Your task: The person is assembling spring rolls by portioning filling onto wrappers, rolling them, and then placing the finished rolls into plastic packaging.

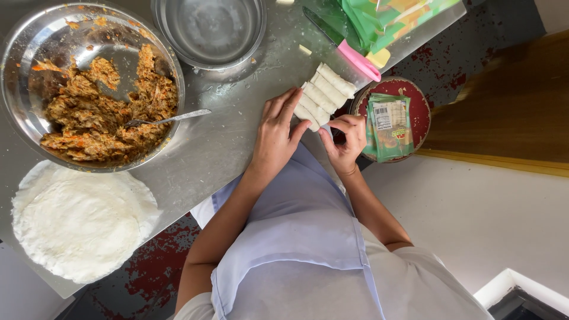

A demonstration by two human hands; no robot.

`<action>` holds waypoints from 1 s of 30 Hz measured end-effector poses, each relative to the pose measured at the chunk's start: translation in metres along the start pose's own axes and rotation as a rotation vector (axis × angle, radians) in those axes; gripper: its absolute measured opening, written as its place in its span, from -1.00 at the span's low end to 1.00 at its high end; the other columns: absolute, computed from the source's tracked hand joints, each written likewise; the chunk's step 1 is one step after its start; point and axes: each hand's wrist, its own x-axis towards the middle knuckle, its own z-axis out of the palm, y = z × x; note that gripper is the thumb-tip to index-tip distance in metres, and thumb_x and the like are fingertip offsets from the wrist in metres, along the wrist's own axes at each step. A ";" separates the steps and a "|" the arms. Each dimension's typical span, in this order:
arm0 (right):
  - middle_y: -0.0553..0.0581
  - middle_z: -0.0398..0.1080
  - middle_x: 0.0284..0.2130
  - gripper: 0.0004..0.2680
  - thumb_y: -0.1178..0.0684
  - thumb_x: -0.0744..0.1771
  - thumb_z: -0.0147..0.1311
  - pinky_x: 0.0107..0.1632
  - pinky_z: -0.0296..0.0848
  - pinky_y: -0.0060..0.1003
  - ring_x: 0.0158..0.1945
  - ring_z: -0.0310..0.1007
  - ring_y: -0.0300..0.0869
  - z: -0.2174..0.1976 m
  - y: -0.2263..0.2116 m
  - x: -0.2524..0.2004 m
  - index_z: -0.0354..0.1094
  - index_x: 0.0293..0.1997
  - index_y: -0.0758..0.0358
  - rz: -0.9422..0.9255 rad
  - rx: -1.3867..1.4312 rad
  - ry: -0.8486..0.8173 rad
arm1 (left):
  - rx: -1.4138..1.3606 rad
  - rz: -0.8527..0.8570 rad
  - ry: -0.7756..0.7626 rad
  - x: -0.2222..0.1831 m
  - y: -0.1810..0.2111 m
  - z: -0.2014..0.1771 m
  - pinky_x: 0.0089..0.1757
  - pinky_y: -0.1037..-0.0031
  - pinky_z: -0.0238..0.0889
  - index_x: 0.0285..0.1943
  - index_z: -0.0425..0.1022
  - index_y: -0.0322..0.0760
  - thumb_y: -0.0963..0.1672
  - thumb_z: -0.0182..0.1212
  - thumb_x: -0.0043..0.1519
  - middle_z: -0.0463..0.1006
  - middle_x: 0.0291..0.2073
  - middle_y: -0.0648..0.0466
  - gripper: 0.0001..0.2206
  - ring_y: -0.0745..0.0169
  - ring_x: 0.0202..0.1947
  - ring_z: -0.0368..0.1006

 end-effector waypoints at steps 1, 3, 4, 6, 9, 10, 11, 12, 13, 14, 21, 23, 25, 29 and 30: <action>0.23 0.40 -0.19 -0.80 0.11 0.29 0.40 -0.14 0.42 -0.09 -0.18 0.47 0.02 -0.001 -0.001 0.003 0.53 -0.10 0.37 -0.028 -0.009 -0.001 | -0.014 -0.007 -0.001 0.000 0.000 0.000 0.15 0.20 0.35 0.43 0.31 -0.38 -0.10 0.37 0.27 0.43 0.23 -0.16 -0.45 -0.09 0.18 0.40; 0.24 0.43 -0.18 -0.77 0.12 0.28 0.42 -0.14 0.44 -0.08 -0.18 0.48 0.04 -0.003 -0.007 0.008 0.49 -0.07 0.39 -0.052 -0.017 -0.007 | -0.029 -0.020 -0.003 0.000 0.002 -0.002 0.15 0.20 0.34 0.43 0.31 -0.38 -0.10 0.38 0.27 0.43 0.24 -0.15 -0.44 -0.08 0.18 0.40; 0.25 0.45 -0.19 -0.81 0.15 0.29 0.39 -0.15 0.46 -0.10 -0.19 0.51 0.05 -0.003 -0.009 0.013 0.54 -0.08 0.41 -0.077 -0.024 -0.023 | -0.038 -0.029 -0.007 0.001 0.003 -0.003 0.16 0.19 0.34 0.46 0.29 -0.35 -0.11 0.38 0.27 0.42 0.24 -0.14 -0.42 -0.08 0.19 0.40; 0.26 0.47 -0.19 -0.85 0.19 0.30 0.35 -0.17 0.48 -0.11 -0.20 0.53 0.05 -0.003 -0.009 0.017 0.58 -0.10 0.42 -0.101 -0.029 -0.039 | -0.046 -0.038 -0.010 0.002 0.004 -0.005 0.17 0.19 0.33 0.48 0.26 -0.33 -0.12 0.38 0.27 0.42 0.24 -0.13 -0.40 -0.08 0.19 0.40; 0.28 0.52 -0.20 -0.87 0.23 0.30 0.34 -0.22 0.50 -0.09 -0.25 0.55 0.07 -0.005 -0.004 0.017 0.59 -0.11 0.44 -0.127 -0.035 -0.056 | -0.045 -0.043 -0.008 0.002 0.003 -0.003 0.17 0.19 0.33 0.48 0.25 -0.32 -0.13 0.38 0.26 0.42 0.24 -0.12 -0.40 -0.07 0.19 0.40; 0.27 0.53 -0.21 -0.88 0.24 0.30 0.33 -0.25 0.51 -0.10 -0.27 0.56 0.07 -0.006 -0.005 0.018 0.60 -0.13 0.43 -0.167 -0.070 -0.080 | -0.040 -0.041 -0.008 0.002 0.003 -0.002 0.17 0.19 0.33 0.48 0.25 -0.32 -0.12 0.38 0.27 0.42 0.24 -0.12 -0.41 -0.07 0.19 0.39; 0.27 0.55 -0.22 -0.90 0.26 0.30 0.33 -0.27 0.52 -0.10 -0.29 0.56 0.07 -0.008 -0.005 0.020 0.61 -0.14 0.41 -0.207 -0.104 -0.104 | -0.034 -0.039 -0.009 0.002 0.002 -0.001 0.17 0.19 0.32 0.48 0.25 -0.32 -0.12 0.37 0.27 0.42 0.24 -0.12 -0.41 -0.07 0.20 0.39; 0.27 0.55 -0.22 -0.90 0.26 0.30 0.33 -0.27 0.52 -0.10 -0.29 0.56 0.07 -0.009 -0.004 0.023 0.61 -0.14 0.41 -0.208 -0.102 -0.107 | -0.033 -0.042 -0.006 0.002 0.001 -0.001 0.17 0.19 0.32 0.48 0.25 -0.32 -0.12 0.37 0.27 0.42 0.24 -0.12 -0.41 -0.07 0.20 0.39; 0.27 0.56 -0.22 -0.90 0.29 0.29 0.31 -0.28 0.52 -0.12 -0.32 0.56 0.05 -0.010 -0.004 0.026 0.61 -0.15 0.41 -0.261 -0.137 -0.124 | -0.035 -0.043 -0.011 0.001 0.001 0.000 0.17 0.19 0.32 0.48 0.25 -0.32 -0.12 0.39 0.26 0.42 0.23 -0.11 -0.40 -0.06 0.19 0.39; 0.27 0.58 -0.23 -0.90 0.33 0.29 0.30 -0.30 0.53 -0.14 -0.35 0.56 0.03 -0.012 -0.003 0.029 0.61 -0.16 0.40 -0.316 -0.172 -0.138 | -0.038 -0.042 -0.014 0.002 -0.001 0.001 0.17 0.19 0.32 0.47 0.25 -0.32 -0.13 0.40 0.25 0.43 0.23 -0.11 -0.40 -0.06 0.19 0.39; 0.13 0.49 -0.35 -0.96 0.22 0.31 0.31 -0.31 0.43 -0.10 -0.40 0.44 -0.02 0.004 -0.001 0.035 0.61 -0.22 0.28 -0.302 -0.155 -0.070 | -0.014 -0.029 -0.004 0.008 0.001 -0.001 0.11 0.19 0.36 0.46 0.27 -0.30 -0.15 0.46 0.19 0.45 0.15 -0.10 -0.36 -0.05 0.10 0.43; 0.13 0.44 -0.39 -0.97 0.22 0.33 0.28 -0.30 0.40 -0.09 -0.40 0.40 0.00 0.004 -0.005 0.033 0.60 -0.21 0.28 -0.227 -0.139 -0.067 | -0.020 -0.030 -0.007 0.009 0.000 -0.001 0.11 0.22 0.37 0.46 0.27 -0.27 -0.14 0.46 0.18 0.45 0.16 -0.07 -0.35 -0.02 0.10 0.43; 0.11 0.45 -0.35 -0.96 0.23 0.33 0.27 -0.28 0.42 -0.11 -0.35 0.43 -0.04 -0.003 -0.018 0.043 0.61 -0.20 0.28 -0.203 -0.114 -0.085 | -0.030 -0.039 -0.008 0.010 0.001 -0.003 0.11 0.23 0.37 0.46 0.28 -0.27 -0.15 0.48 0.16 0.46 0.16 -0.07 -0.34 -0.01 0.10 0.43; 0.11 0.43 -0.29 -0.91 0.21 0.30 0.28 -0.22 0.44 -0.13 -0.28 0.45 -0.04 -0.012 -0.013 0.032 0.62 -0.15 0.30 -0.177 -0.092 -0.074 | -0.038 -0.012 -0.019 0.013 0.002 -0.005 0.07 0.23 0.39 0.43 0.30 -0.27 -0.17 0.49 0.13 0.46 0.10 -0.06 -0.35 -0.02 0.06 0.43; 0.11 0.43 -0.29 -0.91 0.21 0.30 0.28 -0.22 0.44 -0.13 -0.28 0.45 -0.04 -0.011 -0.013 0.034 0.62 -0.15 0.30 -0.181 -0.086 -0.083 | -0.036 -0.019 -0.011 0.013 0.002 -0.005 0.07 0.23 0.39 0.43 0.30 -0.27 -0.17 0.49 0.13 0.46 0.10 -0.06 -0.35 -0.02 0.06 0.43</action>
